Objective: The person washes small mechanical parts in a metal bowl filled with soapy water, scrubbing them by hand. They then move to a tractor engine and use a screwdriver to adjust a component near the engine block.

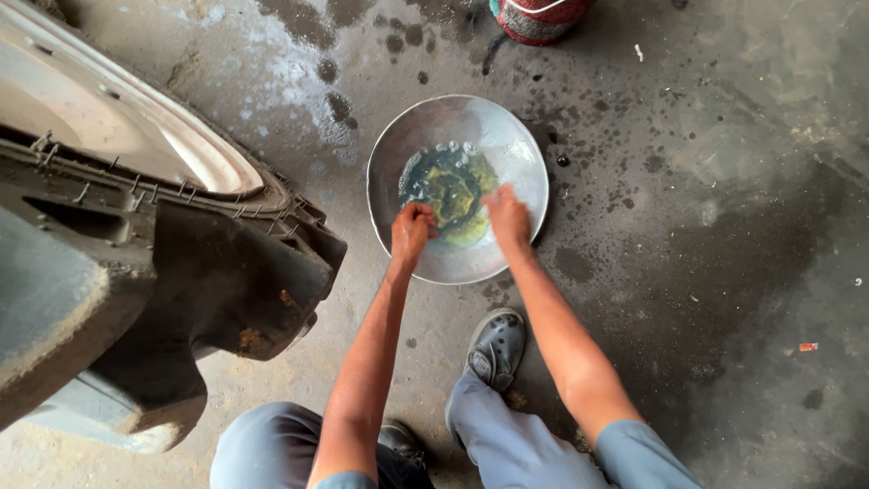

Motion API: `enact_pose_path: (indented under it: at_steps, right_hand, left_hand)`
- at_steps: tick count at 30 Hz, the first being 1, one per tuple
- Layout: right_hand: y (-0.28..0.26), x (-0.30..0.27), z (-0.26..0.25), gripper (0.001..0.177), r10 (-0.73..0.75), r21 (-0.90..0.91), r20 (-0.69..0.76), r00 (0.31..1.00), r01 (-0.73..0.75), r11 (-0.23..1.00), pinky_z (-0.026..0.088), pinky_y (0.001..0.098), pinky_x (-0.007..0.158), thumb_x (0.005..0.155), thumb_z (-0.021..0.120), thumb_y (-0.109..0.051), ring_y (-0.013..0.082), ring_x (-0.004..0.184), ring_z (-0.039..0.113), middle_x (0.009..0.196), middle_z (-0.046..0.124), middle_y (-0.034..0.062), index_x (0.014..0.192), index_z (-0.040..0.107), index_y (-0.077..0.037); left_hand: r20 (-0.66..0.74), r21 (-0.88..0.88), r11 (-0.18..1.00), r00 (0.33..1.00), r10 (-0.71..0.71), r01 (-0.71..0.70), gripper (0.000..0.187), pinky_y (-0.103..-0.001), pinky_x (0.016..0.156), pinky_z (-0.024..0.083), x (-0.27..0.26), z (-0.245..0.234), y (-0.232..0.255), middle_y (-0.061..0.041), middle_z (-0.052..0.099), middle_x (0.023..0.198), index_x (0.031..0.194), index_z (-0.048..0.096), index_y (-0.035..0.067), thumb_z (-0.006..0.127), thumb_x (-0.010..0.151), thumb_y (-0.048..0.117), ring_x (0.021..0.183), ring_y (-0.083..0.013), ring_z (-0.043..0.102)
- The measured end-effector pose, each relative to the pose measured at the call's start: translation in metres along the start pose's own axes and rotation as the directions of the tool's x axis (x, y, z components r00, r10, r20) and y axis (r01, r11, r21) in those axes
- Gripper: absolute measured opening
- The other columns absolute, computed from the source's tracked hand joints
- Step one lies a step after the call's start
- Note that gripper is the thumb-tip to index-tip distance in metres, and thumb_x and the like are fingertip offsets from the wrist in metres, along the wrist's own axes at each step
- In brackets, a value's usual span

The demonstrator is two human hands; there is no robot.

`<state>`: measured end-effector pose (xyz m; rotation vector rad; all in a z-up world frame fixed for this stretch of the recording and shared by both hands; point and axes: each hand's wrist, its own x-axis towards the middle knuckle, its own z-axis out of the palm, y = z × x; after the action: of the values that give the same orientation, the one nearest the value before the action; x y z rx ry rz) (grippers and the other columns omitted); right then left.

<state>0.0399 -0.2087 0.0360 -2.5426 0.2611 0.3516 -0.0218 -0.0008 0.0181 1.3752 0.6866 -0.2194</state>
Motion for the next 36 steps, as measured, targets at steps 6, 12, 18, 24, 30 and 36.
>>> enact_pose_path:
  at_steps: [6, 12, 18, 24, 30, 36]
  right_hand:
    - [-0.03, -0.041, 0.031, 0.034, 0.042, 0.544, 0.661, 0.749, -0.517, 0.661, 0.04, 0.029, 0.05, 0.098, 0.076, -0.036, 0.0133, 0.057, 0.053, 0.072, 0.066, 0.0032, 0.096, 0.067, -0.003]
    - [-0.074, -0.065, -0.005, 0.021, -0.168, 0.842, 0.253, 0.953, -0.132, 0.524, 0.05, 0.0255, 0.059, 0.097, 0.07, -0.026, 0.0103, 0.078, 0.065, 0.091, 0.067, 0.0031, 0.1, 0.06, -0.007]
    - [-0.072, -0.113, -0.005, 0.013, -0.467, 0.442, 0.068, 0.882, 0.393, 0.806, 0.055, 0.0271, 0.072, 0.099, 0.07, -0.014, 0.0127, 0.086, 0.068, 0.094, 0.07, 0.0066, 0.104, 0.063, -0.004]
    - [-0.071, -0.088, -0.014, 0.015, -0.232, 0.626, -0.036, 0.972, 0.203, 0.753, 0.055, 0.0346, 0.066, 0.1, 0.068, -0.016, 0.0186, 0.077, 0.066, 0.094, 0.07, 0.0077, 0.104, 0.058, -0.005]
    - [-0.042, -0.096, 0.017, 0.015, -0.414, 0.388, 0.278, 0.867, 0.292, 0.874, 0.055, 0.0303, 0.068, 0.094, 0.07, -0.011, 0.0148, 0.082, 0.07, 0.094, 0.073, 0.0066, 0.101, 0.059, -0.005]
    - [0.003, 0.006, 0.017, 0.017, -0.009, 0.575, 0.001, 1.0, 0.007, 0.818, 0.058, 0.0355, 0.06, 0.094, 0.073, -0.013, 0.0194, 0.072, 0.07, 0.085, 0.071, 0.0102, 0.095, 0.057, -0.006]
  left_hand:
    - [0.041, -0.081, 0.991, 0.993, -0.108, 0.111, 0.02, -0.032, 0.067, 0.062, 0.012, -0.009, -0.052, -0.009, 0.069, 0.089, 0.103, 0.067, -0.002, 0.048, 0.097, 0.002, 0.075, -0.0163, 0.068]
    - [0.093, -0.215, 0.966, 0.988, -0.125, 0.142, 0.022, -0.032, 0.065, 0.062, 0.02, -0.023, -0.041, -0.01, 0.069, 0.088, 0.106, 0.064, -0.002, 0.044, 0.096, 0.001, 0.072, -0.0179, 0.07]
    - [0.003, -0.197, 0.98, 1.0, 0.018, -0.017, 0.018, -0.032, 0.058, 0.059, 0.01, -0.028, -0.015, -0.013, 0.066, 0.082, 0.106, 0.064, -0.005, 0.056, 0.102, 0.01, 0.065, -0.0178, 0.066]
    - [0.031, -0.298, 0.954, 0.999, 0.043, -0.031, 0.018, -0.032, 0.062, 0.061, 0.015, -0.032, -0.006, -0.011, 0.066, 0.084, 0.107, 0.063, -0.004, 0.056, 0.102, 0.011, 0.069, -0.0174, 0.067]
    - [0.062, -0.32, 0.946, 0.996, 0.071, -0.047, 0.018, -0.033, 0.065, 0.061, 0.018, -0.035, -0.011, -0.014, 0.067, 0.087, 0.108, 0.062, -0.005, 0.056, 0.102, 0.01, 0.072, -0.0189, 0.069]
    - [0.099, -0.306, 0.952, 0.995, 0.015, 0.016, 0.017, -0.032, 0.068, 0.062, 0.016, -0.036, -0.016, -0.014, 0.069, 0.089, 0.107, 0.061, -0.005, 0.056, 0.102, 0.011, 0.073, -0.0196, 0.07]
